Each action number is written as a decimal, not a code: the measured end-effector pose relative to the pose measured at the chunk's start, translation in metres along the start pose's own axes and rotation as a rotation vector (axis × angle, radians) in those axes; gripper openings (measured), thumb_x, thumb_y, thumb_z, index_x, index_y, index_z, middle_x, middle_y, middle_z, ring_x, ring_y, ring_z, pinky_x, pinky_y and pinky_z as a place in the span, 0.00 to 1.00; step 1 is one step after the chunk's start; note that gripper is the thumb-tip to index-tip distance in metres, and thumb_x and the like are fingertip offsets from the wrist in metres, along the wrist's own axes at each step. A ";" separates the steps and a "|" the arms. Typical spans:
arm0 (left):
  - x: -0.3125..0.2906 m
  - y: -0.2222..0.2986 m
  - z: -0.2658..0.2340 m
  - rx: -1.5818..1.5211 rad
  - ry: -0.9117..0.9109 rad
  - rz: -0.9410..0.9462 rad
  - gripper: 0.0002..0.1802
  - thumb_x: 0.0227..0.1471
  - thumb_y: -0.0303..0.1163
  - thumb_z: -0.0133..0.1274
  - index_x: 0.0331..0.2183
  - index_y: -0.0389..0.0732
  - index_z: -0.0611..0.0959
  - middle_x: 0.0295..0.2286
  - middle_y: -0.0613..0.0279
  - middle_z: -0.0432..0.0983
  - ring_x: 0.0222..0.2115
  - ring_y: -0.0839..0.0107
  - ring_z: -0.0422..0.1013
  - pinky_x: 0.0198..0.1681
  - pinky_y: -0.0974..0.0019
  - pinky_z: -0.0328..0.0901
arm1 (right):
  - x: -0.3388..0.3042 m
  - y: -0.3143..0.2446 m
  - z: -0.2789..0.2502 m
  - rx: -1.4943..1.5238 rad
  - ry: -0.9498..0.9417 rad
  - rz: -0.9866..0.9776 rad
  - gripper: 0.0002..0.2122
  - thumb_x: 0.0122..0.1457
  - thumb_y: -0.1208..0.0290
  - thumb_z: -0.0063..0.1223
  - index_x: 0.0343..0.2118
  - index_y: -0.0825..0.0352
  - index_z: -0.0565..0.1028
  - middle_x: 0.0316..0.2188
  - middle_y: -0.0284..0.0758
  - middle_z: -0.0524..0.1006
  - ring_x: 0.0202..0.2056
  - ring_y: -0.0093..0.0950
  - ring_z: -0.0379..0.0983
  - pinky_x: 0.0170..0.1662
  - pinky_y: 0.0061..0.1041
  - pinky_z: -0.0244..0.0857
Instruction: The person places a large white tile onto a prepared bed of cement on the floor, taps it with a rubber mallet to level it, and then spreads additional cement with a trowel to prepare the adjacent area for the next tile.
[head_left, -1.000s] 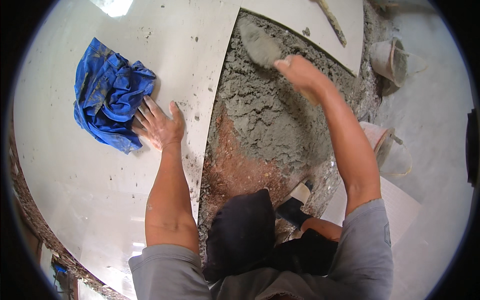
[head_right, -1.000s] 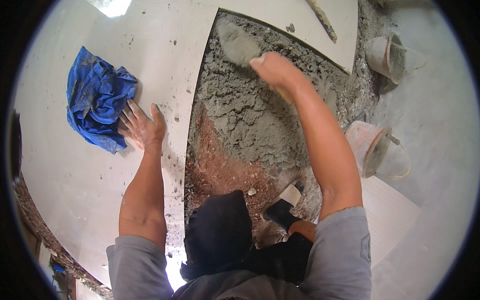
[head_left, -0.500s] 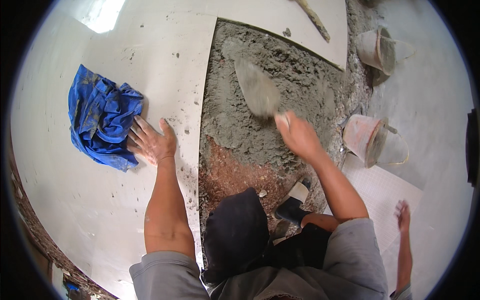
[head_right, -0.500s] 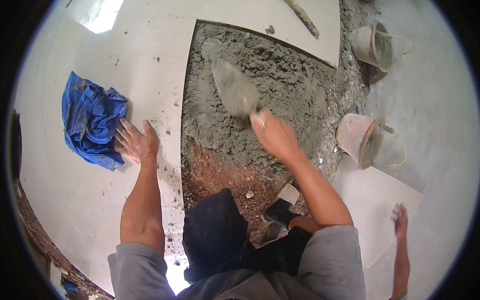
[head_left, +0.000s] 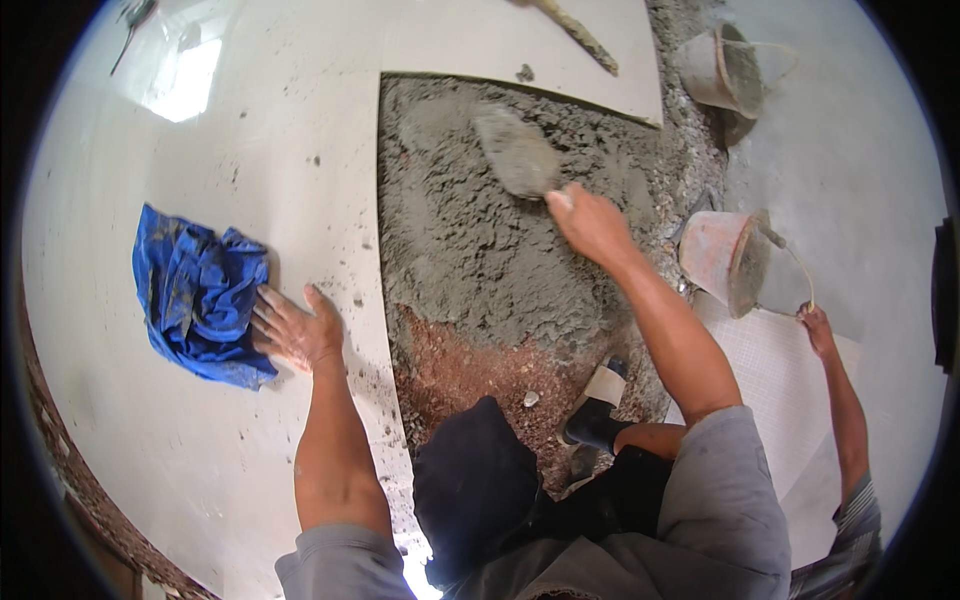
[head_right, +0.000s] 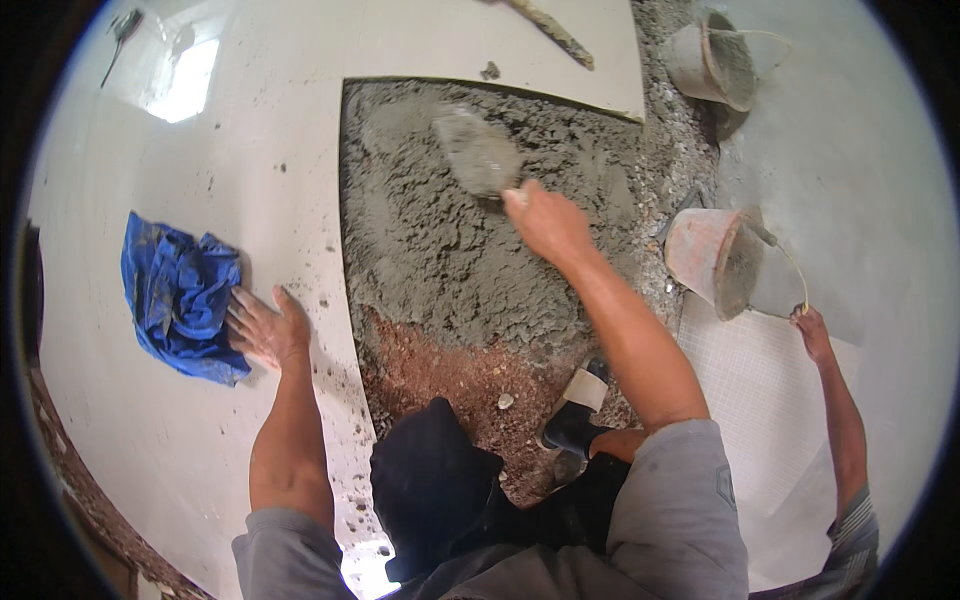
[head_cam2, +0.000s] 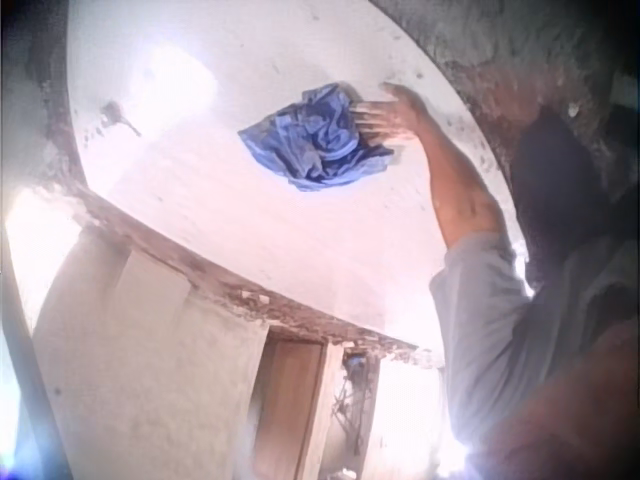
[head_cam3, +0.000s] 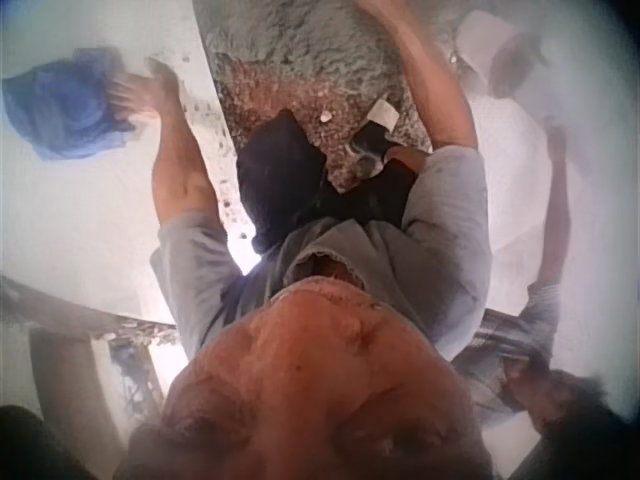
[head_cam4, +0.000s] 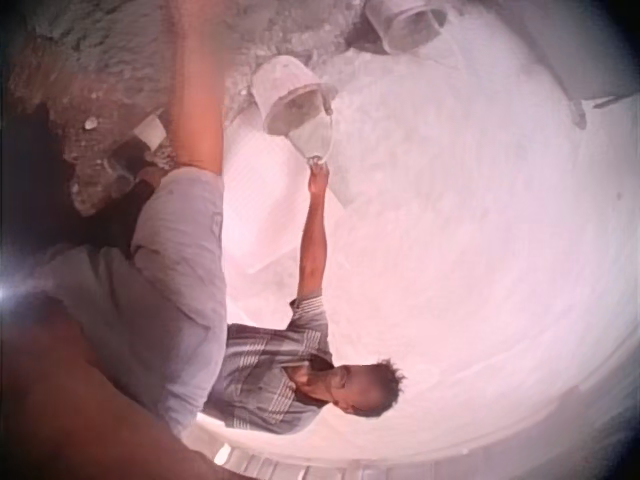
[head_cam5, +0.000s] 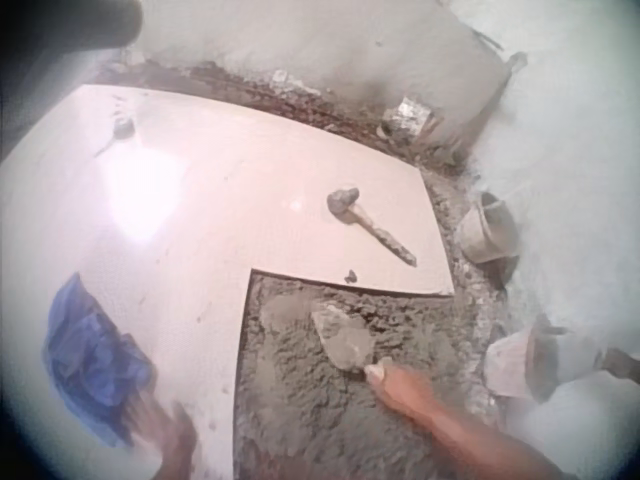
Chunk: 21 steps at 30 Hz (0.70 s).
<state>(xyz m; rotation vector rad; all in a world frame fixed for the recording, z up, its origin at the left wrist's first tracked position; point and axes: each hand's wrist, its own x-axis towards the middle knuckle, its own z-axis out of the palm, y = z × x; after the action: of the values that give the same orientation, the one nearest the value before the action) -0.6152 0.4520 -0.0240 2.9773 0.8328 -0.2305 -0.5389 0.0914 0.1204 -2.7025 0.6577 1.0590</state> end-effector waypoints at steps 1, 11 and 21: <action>0.001 0.001 0.000 0.000 0.039 0.013 0.44 0.53 0.57 0.38 0.63 0.43 0.50 0.62 0.51 0.46 0.63 0.53 0.40 0.61 0.38 0.32 | 0.007 -0.007 -0.001 -0.032 0.060 -0.061 0.21 0.63 0.54 0.33 0.40 0.69 0.69 0.33 0.47 0.77 0.36 0.45 0.74 0.41 0.45 0.66; 0.001 -0.002 0.006 0.029 0.073 0.031 0.42 0.55 0.59 0.35 0.63 0.44 0.50 0.62 0.52 0.45 0.64 0.56 0.39 0.62 0.44 0.32 | 0.036 0.119 -0.009 -0.035 0.236 0.070 0.24 0.62 0.52 0.33 0.45 0.70 0.69 0.39 0.48 0.76 0.42 0.45 0.73 0.45 0.44 0.64; 0.005 -0.009 0.021 0.125 0.123 0.010 0.41 0.56 0.61 0.32 0.63 0.47 0.50 0.62 0.52 0.46 0.64 0.57 0.40 0.62 0.44 0.36 | 0.043 0.106 0.008 -0.112 0.274 -0.126 0.22 0.63 0.51 0.31 0.39 0.68 0.68 0.35 0.46 0.77 0.39 0.43 0.74 0.42 0.43 0.66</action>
<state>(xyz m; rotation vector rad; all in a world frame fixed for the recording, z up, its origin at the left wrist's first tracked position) -0.6183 0.4604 -0.0454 3.1393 0.8449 -0.1038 -0.5642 -0.0155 0.0862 -2.9721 0.4717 0.7236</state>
